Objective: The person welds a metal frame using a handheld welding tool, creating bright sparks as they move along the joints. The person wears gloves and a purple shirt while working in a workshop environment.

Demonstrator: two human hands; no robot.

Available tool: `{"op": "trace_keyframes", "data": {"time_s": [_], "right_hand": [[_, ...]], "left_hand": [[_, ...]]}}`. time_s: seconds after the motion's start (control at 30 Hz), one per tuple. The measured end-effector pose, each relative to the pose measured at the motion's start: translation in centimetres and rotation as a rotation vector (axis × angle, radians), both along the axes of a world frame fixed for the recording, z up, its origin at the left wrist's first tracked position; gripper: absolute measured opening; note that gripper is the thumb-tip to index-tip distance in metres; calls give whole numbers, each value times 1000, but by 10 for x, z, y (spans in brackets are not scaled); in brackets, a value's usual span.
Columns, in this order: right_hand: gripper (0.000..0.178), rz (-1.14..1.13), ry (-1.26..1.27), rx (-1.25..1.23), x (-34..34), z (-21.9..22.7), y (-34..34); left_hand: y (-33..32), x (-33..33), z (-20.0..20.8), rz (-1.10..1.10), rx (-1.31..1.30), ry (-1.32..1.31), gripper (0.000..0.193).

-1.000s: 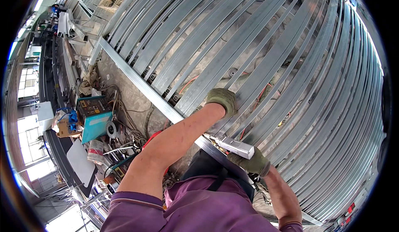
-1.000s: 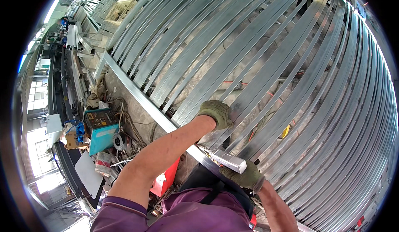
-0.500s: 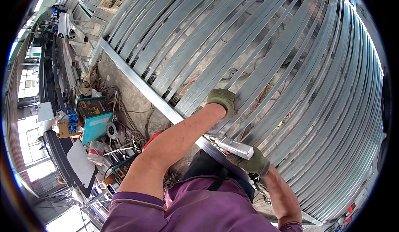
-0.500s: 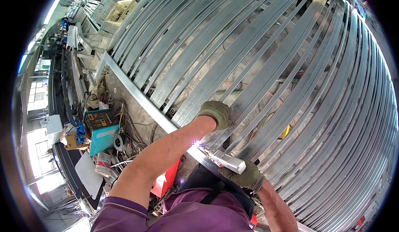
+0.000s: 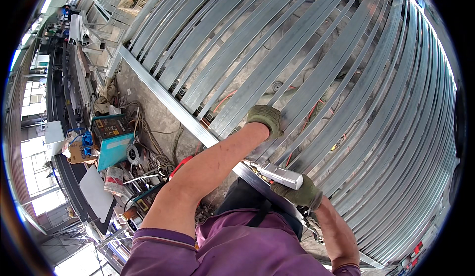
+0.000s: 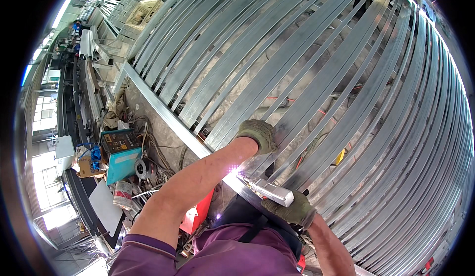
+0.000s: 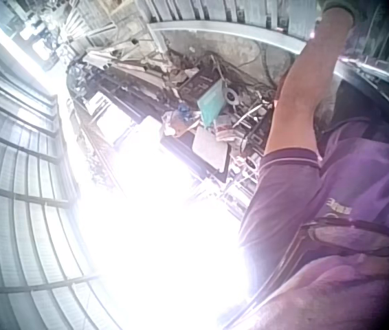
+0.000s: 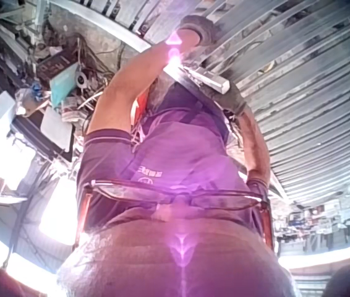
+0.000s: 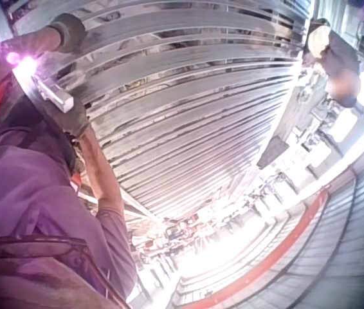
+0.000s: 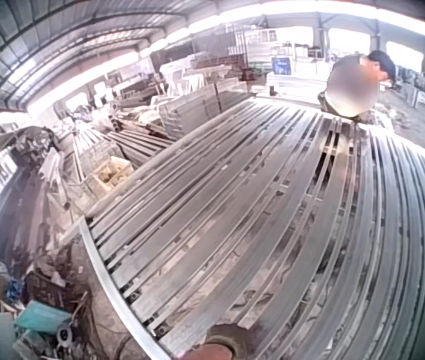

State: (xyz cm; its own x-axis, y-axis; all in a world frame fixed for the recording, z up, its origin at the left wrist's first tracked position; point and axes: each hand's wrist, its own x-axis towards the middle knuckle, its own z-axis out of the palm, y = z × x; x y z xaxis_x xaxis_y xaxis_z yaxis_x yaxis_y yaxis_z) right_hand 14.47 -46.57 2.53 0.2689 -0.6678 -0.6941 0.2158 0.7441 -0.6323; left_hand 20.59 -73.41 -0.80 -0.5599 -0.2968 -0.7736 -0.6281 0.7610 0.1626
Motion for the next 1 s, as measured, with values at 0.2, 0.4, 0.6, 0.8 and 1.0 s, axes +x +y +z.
{"op": "trace_keyframes", "data": {"time_s": [0.2, 0.4, 0.6, 0.8, 1.0], "right_hand": [[50, -97, 10, -119, 7, -29, 21], [53, 77, 182, -75, 0, -14, 10], [53, 5, 114, -91, 0, -12, 9], [55, 43, 122, -67, -2, -17, 13], [55, 79, 90, -43, -3, -24, 14]], "left_hand": [[1, -1, 0, -4, 2, -1, 59], [0, -2, 2, 7, 7, -9, 59], [0, 0, -2, -3, 5, 8, 59], [-1, -1, 1, -2, 6, 1, 60], [-1, -1, 1, -5, 4, 2, 60]]}}
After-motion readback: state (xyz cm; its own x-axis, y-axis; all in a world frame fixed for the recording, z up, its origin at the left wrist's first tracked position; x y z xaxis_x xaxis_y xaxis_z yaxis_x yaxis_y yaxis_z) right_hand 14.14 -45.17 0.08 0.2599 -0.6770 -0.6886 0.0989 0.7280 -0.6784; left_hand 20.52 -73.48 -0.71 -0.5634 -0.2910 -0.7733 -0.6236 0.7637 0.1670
